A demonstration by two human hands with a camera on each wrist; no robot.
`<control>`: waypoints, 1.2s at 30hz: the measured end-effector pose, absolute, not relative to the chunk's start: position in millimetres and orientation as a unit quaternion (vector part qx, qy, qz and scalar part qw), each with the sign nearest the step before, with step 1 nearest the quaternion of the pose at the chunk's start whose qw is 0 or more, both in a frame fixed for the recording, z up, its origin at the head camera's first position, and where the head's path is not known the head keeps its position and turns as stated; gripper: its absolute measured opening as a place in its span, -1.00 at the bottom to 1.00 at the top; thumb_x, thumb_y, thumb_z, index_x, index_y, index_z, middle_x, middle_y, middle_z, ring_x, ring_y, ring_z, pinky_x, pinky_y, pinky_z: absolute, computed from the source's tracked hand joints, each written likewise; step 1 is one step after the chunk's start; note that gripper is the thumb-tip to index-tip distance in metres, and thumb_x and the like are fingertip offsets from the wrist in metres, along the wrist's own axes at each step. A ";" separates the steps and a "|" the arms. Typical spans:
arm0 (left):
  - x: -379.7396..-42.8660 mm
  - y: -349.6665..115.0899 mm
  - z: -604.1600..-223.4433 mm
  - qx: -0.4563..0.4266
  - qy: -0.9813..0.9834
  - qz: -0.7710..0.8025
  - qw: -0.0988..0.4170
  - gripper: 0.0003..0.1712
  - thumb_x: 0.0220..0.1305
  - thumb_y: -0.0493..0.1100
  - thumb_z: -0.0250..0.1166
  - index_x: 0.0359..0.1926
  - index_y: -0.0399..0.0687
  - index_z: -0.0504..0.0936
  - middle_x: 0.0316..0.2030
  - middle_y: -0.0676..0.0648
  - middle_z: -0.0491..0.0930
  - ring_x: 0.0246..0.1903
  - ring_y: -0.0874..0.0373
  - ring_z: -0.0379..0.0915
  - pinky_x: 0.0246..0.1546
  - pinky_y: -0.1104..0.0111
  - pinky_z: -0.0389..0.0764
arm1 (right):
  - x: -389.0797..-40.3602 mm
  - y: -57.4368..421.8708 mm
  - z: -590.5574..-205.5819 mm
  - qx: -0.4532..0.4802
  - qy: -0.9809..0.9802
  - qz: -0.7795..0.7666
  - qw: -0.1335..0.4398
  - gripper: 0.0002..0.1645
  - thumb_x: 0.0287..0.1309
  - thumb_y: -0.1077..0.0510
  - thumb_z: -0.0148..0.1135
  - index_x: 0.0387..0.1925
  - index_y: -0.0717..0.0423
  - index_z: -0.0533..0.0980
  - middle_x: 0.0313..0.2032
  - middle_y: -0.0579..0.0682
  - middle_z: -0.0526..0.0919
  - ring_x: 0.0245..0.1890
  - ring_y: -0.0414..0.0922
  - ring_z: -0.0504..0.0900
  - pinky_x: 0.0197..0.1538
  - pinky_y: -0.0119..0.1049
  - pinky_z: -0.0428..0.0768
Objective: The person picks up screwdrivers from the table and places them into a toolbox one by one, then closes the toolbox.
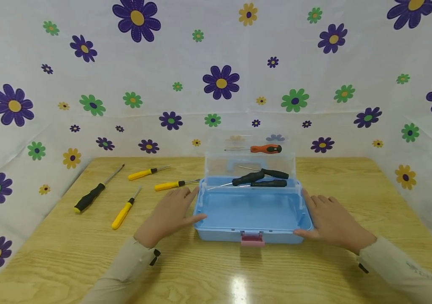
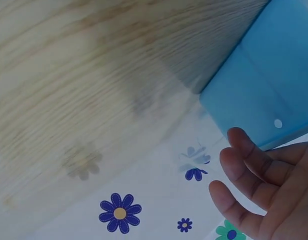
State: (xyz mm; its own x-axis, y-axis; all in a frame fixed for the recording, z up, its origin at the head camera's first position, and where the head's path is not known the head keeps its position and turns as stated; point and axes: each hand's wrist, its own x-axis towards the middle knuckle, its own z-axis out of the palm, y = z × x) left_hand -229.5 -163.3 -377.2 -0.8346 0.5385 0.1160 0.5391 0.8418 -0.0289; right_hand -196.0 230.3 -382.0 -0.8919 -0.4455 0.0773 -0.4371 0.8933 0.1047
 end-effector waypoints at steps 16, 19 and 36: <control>-238.8 -176.4 -373.0 -0.270 -0.960 -0.023 0.075 -0.18 0.21 0.29 0.14 0.24 -0.26 0.41 -0.01 -0.29 0.54 -0.08 -0.10 0.52 -0.01 0.07 0.55 | -191.0 227.6 -383.3 0.207 -0.976 -0.046 0.048 0.30 -0.05 -0.61 -0.05 0.31 0.42 0.17 0.02 0.29 0.57 -0.01 0.17 0.56 0.00 0.11 0.49; -244.3 -183.1 -370.9 -0.267 -0.960 -0.030 0.080 -0.21 0.23 0.26 0.15 0.24 -0.26 0.41 -0.04 -0.28 0.54 -0.12 -0.10 0.52 -0.04 0.07 0.55 | -190.9 227.9 -383.1 0.211 -0.975 -0.048 0.051 0.29 -0.05 -0.61 -0.04 0.31 0.42 0.17 0.00 0.28 0.58 -0.03 0.16 0.57 -0.01 0.09 0.50; -278.3 -234.9 -363.1 -0.241 -0.938 -0.238 0.070 -0.42 0.20 -0.05 0.30 0.23 -0.11 0.44 -0.03 -0.18 0.55 -0.06 -0.06 0.48 -0.03 0.01 0.50 | -190.6 229.5 -381.3 0.232 -0.968 -0.061 0.071 0.27 -0.03 -0.58 -0.02 0.27 0.46 0.21 -0.08 0.27 0.63 -0.12 0.11 0.61 -0.09 0.05 0.52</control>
State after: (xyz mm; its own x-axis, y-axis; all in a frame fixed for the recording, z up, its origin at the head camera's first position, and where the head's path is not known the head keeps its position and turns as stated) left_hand -278.3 -234.9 -363.1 -0.8738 0.4191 0.2467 0.4860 0.7702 0.4129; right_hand -190.6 229.5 -381.3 -0.8822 -0.4579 0.1097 -0.4405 0.8849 0.1513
